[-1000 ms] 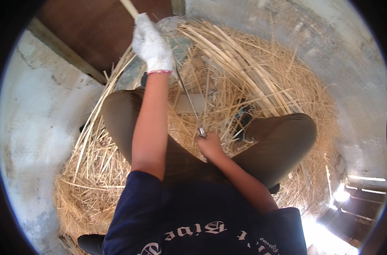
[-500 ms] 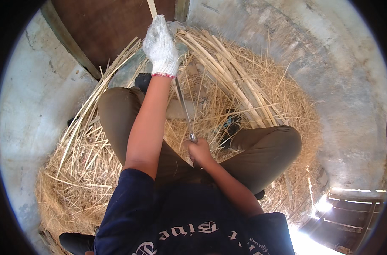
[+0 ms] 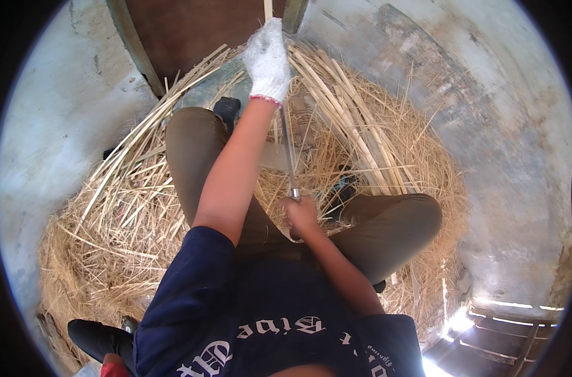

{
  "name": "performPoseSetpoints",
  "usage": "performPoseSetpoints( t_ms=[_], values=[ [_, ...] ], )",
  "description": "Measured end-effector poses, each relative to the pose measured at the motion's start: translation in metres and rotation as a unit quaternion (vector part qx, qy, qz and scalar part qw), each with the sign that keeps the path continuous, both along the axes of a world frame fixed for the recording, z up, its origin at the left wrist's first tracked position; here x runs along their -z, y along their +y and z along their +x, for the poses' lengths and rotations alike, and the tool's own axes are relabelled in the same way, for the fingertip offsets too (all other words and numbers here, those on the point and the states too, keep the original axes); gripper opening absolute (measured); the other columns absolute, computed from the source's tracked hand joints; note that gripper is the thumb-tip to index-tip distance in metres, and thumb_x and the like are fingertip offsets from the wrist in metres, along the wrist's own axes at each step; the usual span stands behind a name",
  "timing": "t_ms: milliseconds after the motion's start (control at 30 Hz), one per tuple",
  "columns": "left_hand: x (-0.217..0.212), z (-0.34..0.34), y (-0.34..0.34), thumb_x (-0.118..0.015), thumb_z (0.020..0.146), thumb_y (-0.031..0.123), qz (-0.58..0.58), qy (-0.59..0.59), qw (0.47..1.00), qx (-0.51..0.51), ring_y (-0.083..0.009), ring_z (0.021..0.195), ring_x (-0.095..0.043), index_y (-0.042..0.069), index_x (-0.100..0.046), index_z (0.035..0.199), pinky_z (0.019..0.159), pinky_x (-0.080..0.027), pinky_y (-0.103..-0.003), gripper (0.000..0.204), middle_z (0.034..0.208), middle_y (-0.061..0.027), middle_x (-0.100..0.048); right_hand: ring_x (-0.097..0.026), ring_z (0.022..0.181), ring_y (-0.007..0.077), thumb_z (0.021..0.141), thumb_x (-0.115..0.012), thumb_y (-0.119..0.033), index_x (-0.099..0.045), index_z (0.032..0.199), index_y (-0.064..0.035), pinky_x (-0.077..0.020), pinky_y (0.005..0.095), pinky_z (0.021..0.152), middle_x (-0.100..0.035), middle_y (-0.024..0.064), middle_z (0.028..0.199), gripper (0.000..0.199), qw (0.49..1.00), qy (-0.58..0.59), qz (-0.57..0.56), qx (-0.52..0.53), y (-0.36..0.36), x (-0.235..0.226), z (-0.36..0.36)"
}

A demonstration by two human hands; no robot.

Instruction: The person sits cross-legged on a concrete floor and uses a long knife to split long bamboo strips into thinner slivers. They hold the bamboo with a gloved left hand and repeatedly strike the end of the strip with the knife in their right hand to separate the fibers.

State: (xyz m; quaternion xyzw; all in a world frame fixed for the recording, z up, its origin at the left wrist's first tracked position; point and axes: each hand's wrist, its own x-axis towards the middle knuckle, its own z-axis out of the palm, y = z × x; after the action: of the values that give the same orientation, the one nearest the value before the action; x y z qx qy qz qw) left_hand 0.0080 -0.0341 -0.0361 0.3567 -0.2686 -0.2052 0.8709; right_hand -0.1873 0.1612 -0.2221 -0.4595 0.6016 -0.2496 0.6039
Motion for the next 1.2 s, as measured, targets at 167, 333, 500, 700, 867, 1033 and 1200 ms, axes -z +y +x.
performPoseSetpoints(
  t_ms=[167,333,500,700,867,1033,1200],
  values=[
    [-0.003,-0.007,0.003,-0.067,0.103,0.028,-0.006,0.026,0.999,0.044,-0.0026,0.066,-0.047,0.007,-0.071,0.107,0.058,-0.038,-0.022,0.021,0.079,0.0076,-0.056,-0.048,0.038,0.0164,0.086,-0.071,-0.014,-0.054,0.067,-0.004,-0.0365,0.0338,0.038,-0.051,0.0047,0.052,0.027,0.996,0.007,-0.084,-0.042,-0.011,0.024,-0.009],
    [-0.006,0.002,0.002,-0.067,0.103,0.029,0.001,-0.025,0.999,-0.021,-0.0029,0.069,-0.047,0.006,-0.071,0.107,0.06,-0.039,-0.023,0.024,0.08,0.0074,-0.057,-0.05,0.039,0.0179,0.082,-0.068,-0.014,-0.055,0.063,-0.0022,-0.0374,0.0363,0.039,-0.051,0.0061,0.051,0.026,0.995,0.085,-0.041,-0.041,-0.01,0.019,-0.009],
    [-0.001,0.001,0.008,-0.068,0.102,0.029,0.023,0.012,1.0,-0.005,-0.0092,0.07,-0.048,0.0,-0.072,0.097,0.062,-0.042,-0.031,0.03,0.075,0.0005,-0.058,-0.048,0.04,0.0172,0.081,-0.068,-0.014,-0.055,0.064,-0.0028,-0.0393,0.0368,0.042,-0.05,0.0058,0.052,0.024,0.982,0.086,-0.161,-0.053,-0.011,0.023,-0.009],
    [-0.007,0.002,0.017,-0.064,0.104,0.033,0.013,-0.023,1.0,0.005,-0.0045,0.071,-0.046,0.004,-0.07,0.107,0.061,-0.039,-0.025,0.03,0.08,0.0062,-0.055,-0.052,0.043,0.0198,0.08,-0.067,-0.014,-0.06,0.065,0.0016,-0.0395,0.0405,0.042,-0.052,0.0087,0.053,0.022,0.991,-0.005,0.128,-0.037,-0.02,0.029,-0.017],
    [-0.006,-0.001,0.022,-0.065,0.104,0.033,0.012,0.016,1.0,0.023,-0.0043,0.07,-0.047,0.005,-0.069,0.102,0.061,-0.039,-0.025,0.029,0.08,0.0064,-0.055,-0.044,0.039,0.0171,0.082,-0.064,-0.012,-0.059,0.069,-0.0011,-0.035,0.0357,0.039,-0.045,0.0038,0.052,0.018,0.987,0.1,-0.12,-0.027,-0.009,0.017,-0.013],
    [-0.003,0.002,0.007,-0.066,0.103,0.034,-0.011,0.011,0.999,0.029,-0.0034,0.067,-0.044,0.011,-0.066,0.091,0.057,-0.035,-0.025,0.026,0.075,0.0079,-0.051,-0.044,0.037,0.0183,0.083,-0.064,-0.014,-0.059,0.068,-0.0009,-0.0371,0.0378,0.038,-0.051,0.0071,0.053,0.02,0.99,0.089,-0.102,-0.042,-0.02,0.058,-0.023],
    [-0.01,-0.007,0.019,-0.064,0.104,0.038,0.036,0.043,0.998,0.042,-0.0056,0.073,-0.045,0.011,-0.064,0.09,0.063,-0.039,-0.027,0.03,0.079,0.0066,-0.051,-0.046,0.036,0.0192,0.084,-0.065,-0.015,-0.057,0.067,-0.001,-0.0388,0.0386,0.037,-0.052,0.008,0.052,0.023,0.994,0.083,-0.071,-0.009,-0.02,0.056,-0.026]
  ],
)
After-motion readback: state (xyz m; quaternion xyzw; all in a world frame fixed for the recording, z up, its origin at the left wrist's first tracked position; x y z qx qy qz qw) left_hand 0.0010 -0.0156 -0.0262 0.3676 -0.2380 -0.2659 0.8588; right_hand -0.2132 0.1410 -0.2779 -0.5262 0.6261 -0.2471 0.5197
